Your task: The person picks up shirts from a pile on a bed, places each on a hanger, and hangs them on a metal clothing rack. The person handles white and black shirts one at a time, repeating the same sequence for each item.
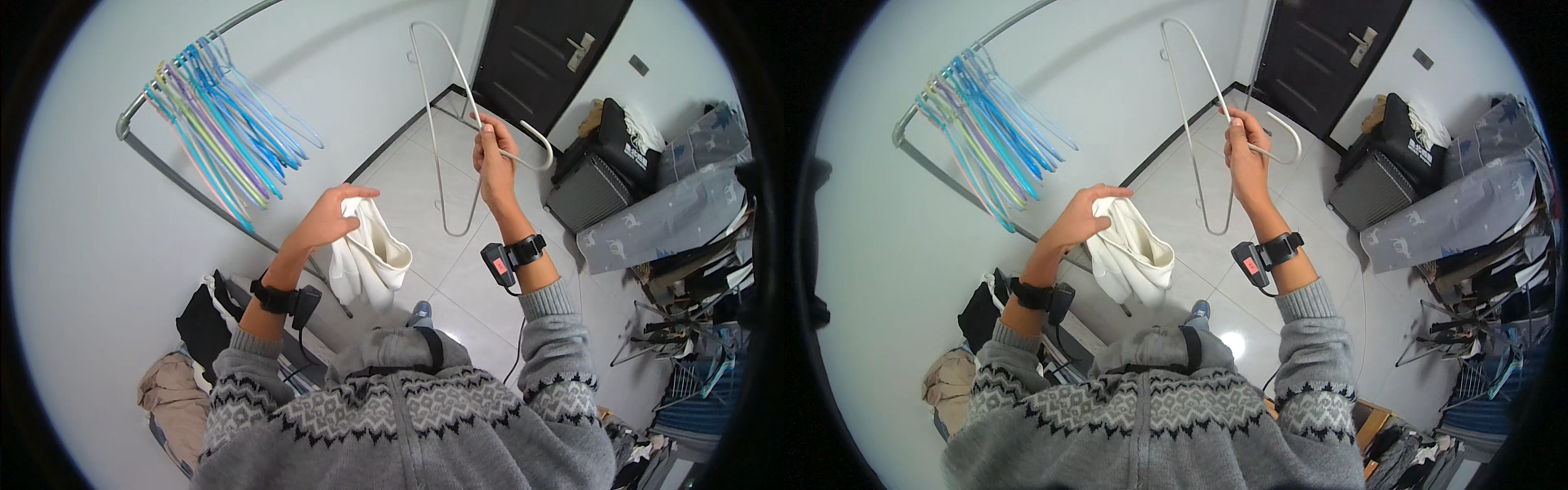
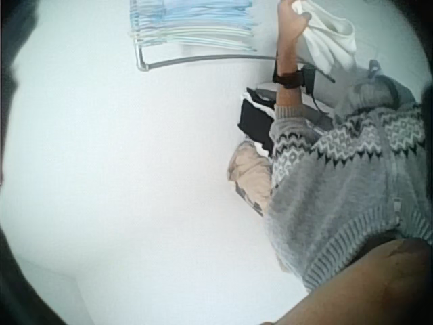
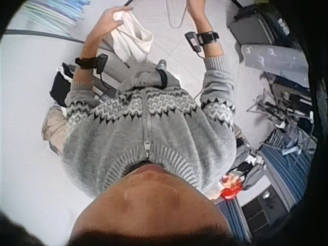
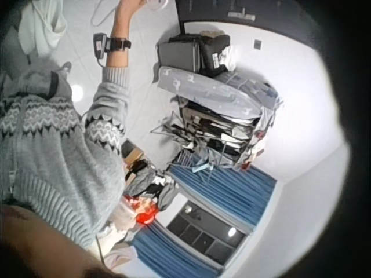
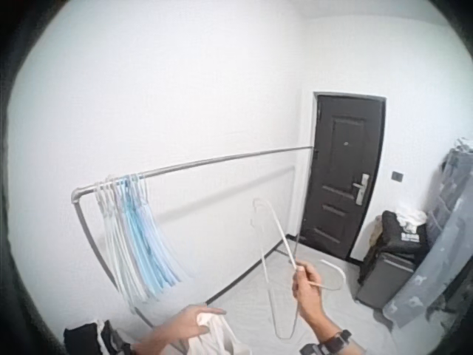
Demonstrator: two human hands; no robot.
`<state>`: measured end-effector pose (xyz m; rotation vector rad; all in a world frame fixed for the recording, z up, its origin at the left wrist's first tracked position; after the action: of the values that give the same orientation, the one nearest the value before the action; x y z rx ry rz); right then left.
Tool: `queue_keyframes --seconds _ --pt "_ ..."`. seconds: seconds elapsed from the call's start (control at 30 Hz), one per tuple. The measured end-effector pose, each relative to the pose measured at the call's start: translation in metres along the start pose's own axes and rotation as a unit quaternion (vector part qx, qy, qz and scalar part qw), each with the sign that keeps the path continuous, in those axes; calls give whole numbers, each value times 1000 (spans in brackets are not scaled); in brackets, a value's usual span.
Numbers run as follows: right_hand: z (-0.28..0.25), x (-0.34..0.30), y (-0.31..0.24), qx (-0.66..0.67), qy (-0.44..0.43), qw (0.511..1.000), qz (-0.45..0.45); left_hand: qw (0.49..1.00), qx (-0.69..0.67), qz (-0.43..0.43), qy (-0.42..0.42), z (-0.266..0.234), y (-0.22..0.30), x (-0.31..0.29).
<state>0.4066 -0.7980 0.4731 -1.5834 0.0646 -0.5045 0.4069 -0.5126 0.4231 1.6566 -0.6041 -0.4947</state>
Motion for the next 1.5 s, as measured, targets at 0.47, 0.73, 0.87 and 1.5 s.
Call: queue_keyframes --seconds 0.47,0.73,0.87,1.5 --pt "-25 5 42 321 -172 931 -8 985 -164 36 44 27 71 105" --pt "-72 6 131 101 -216 964 117 983 -106 87 120 15 76 165" --pt "-109 13 127 -8 -228 966 120 983 21 89 158 7 80 192" --pt "-197 29 131 -234 -199 943 127 949 242 190 70 89 88 327"
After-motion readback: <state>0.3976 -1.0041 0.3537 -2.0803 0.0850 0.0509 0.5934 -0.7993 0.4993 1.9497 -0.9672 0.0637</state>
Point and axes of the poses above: each hand's wrist, its own x-axis towards the middle knuckle, its own z-axis out of the palm, y = z × x, the point moved 7 cm from there along x, towards the middle knuckle, and after that the axes turned 8 degrees about -x, right-handed, at the moved point
